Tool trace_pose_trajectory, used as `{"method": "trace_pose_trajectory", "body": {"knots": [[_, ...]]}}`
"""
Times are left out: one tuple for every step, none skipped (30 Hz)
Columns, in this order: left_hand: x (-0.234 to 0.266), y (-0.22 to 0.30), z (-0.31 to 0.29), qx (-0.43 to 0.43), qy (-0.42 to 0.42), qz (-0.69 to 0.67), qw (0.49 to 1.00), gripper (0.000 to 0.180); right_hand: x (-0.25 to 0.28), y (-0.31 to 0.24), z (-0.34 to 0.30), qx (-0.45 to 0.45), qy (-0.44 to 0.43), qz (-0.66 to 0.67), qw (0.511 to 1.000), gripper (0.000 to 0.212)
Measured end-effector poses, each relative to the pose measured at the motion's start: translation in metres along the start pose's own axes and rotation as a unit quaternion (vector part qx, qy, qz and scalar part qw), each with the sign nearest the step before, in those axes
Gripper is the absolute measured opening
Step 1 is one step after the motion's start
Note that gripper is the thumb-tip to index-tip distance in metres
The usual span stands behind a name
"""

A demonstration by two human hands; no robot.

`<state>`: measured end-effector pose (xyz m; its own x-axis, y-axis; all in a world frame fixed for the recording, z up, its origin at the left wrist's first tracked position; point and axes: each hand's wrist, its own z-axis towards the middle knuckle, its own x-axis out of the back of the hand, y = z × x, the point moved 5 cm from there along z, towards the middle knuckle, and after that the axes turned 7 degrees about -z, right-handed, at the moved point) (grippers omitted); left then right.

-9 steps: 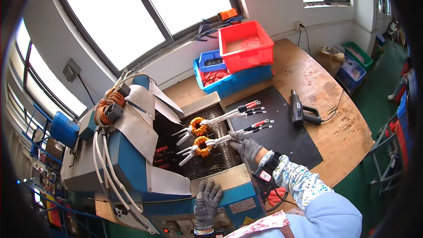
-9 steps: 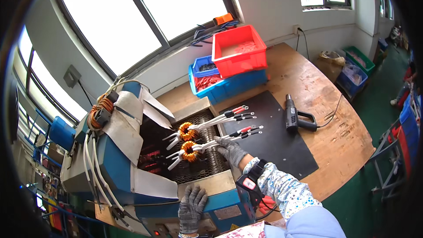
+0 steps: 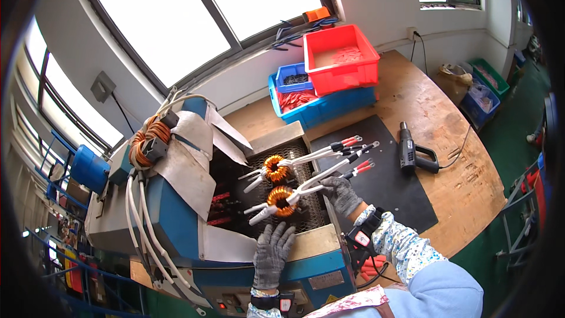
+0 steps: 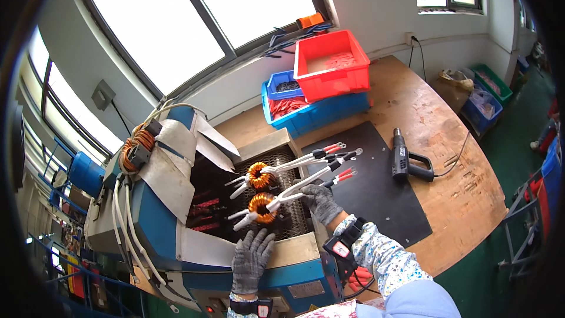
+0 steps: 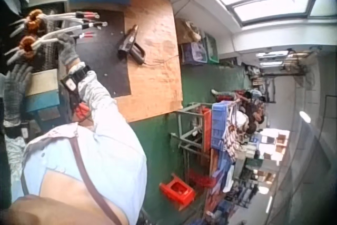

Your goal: Moving and arranging copper wire stator coils from a machine to an assembly rack.

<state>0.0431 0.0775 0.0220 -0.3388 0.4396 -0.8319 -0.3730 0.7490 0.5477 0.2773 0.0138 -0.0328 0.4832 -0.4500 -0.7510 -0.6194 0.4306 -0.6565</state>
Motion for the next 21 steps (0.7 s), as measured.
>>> {"method": "trace_pose_trajectory", "body": {"knots": [[0.007, 0.000, 0.009, 0.018, -0.010, -0.169, 0.985, 0.050, -0.006, -0.009, -0.003, 0.018, -0.002, 0.024, 1.000, 0.025], [0.011, 0.002, 0.014, 0.034, -0.022, -0.333, 0.942, 0.053, -0.008, -0.013, -0.002, 0.034, -0.004, 0.048, 0.998, 0.028], [0.013, -0.003, 0.015, 0.089, 0.084, -0.696, 0.708, 0.057, -0.002, -0.015, 0.001, 0.038, -0.019, 0.080, 0.996, 0.030], [0.015, -0.002, 0.020, 0.086, 0.084, -0.696, 0.708, 0.057, 0.002, -0.017, 0.008, 0.048, -0.029, 0.110, 0.992, 0.031], [0.022, 0.002, 0.027, 0.061, 0.061, -0.486, 0.869, 0.055, 0.007, -0.020, 0.013, 0.040, -0.044, 0.114, 0.992, 0.032], [0.024, 0.006, 0.032, 0.031, 0.037, -0.244, 0.969, 0.054, 0.007, -0.026, 0.018, 0.030, -0.058, 0.116, 0.991, 0.033], [0.023, 0.010, 0.036, 0.000, 0.012, 0.016, 1.000, 0.053, 0.011, -0.029, 0.023, 0.024, -0.060, 0.116, 0.991, 0.033], [0.023, 0.010, 0.038, -0.005, 0.017, 0.014, 1.000, 0.053, 0.016, -0.029, 0.028, 0.007, -0.055, 0.040, 0.998, 0.031], [0.016, 0.011, 0.042, -0.020, 0.028, 0.027, 0.999, 0.055, 0.022, -0.027, 0.033, -0.012, -0.051, -0.036, 0.998, 0.028], [0.012, 0.013, 0.045, -0.036, 0.041, 0.040, 0.998, 0.059, 0.026, -0.027, 0.036, -0.018, -0.056, -0.037, 0.998, 0.028], [0.013, 0.013, 0.048, -0.042, 0.045, 0.024, 0.998, 0.057, 0.035, -0.027, 0.038, -0.025, -0.026, -0.084, 0.996, 0.025], [0.013, 0.013, 0.051, -0.050, 0.051, 0.023, 0.997, 0.057, 0.044, -0.026, 0.039, -0.032, 0.004, -0.130, 0.991, 0.022], [0.011, 0.011, 0.053, -0.040, 0.051, 0.044, 0.997, 0.058, 0.053, -0.022, 0.045, -0.013, 0.027, -0.167, 0.986, 0.018], [0.009, 0.010, 0.054, -0.029, 0.052, 0.065, 0.996, 0.059, 0.059, -0.021, 0.047, 0.024, 0.032, -0.195, 0.980, 0.020], [0.008, 0.008, 0.056, -0.025, 0.056, 0.073, 0.995, 0.060, 0.059, -0.022, 0.050, 0.050, -0.004, -0.161, 0.986, 0.021], [0.008, 0.008, 0.056, -0.032, 0.060, 0.072, 0.995, 0.060, 0.056, -0.022, 0.054, 0.076, -0.039, -0.125, 0.988, 0.022], [0.007, 0.006, 0.057, -0.027, 0.053, 0.061, 0.996, 0.060, 0.055, -0.018, 0.059, 0.073, -0.045, -0.125, 0.988, 0.022], [0.009, 0.006, 0.055, -0.025, 0.051, 0.051, 0.997, 0.060, 0.011, -0.029, 0.052, 0.049, -0.040, 0.027, 0.998, 0.024], [0.003, 0.007, 0.053, -0.028, 0.056, 0.065, 0.996, 0.060, -0.013, -0.036, 0.046, 0.025, -0.031, 0.178, 0.983, 0.026], [0.006, 0.007, 0.052, -0.032, 0.057, 0.065, 0.996, 0.060, -0.015, -0.038, 0.043, 0.023, -0.035, 0.178, 0.983, 0.026], [0.009, 0.008, 0.050, -0.039, 0.047, 0.058, 0.996, 0.053, -0.021, -0.042, 0.040, 0.053, -0.052, 0.165, 0.984, 0.028]]}}
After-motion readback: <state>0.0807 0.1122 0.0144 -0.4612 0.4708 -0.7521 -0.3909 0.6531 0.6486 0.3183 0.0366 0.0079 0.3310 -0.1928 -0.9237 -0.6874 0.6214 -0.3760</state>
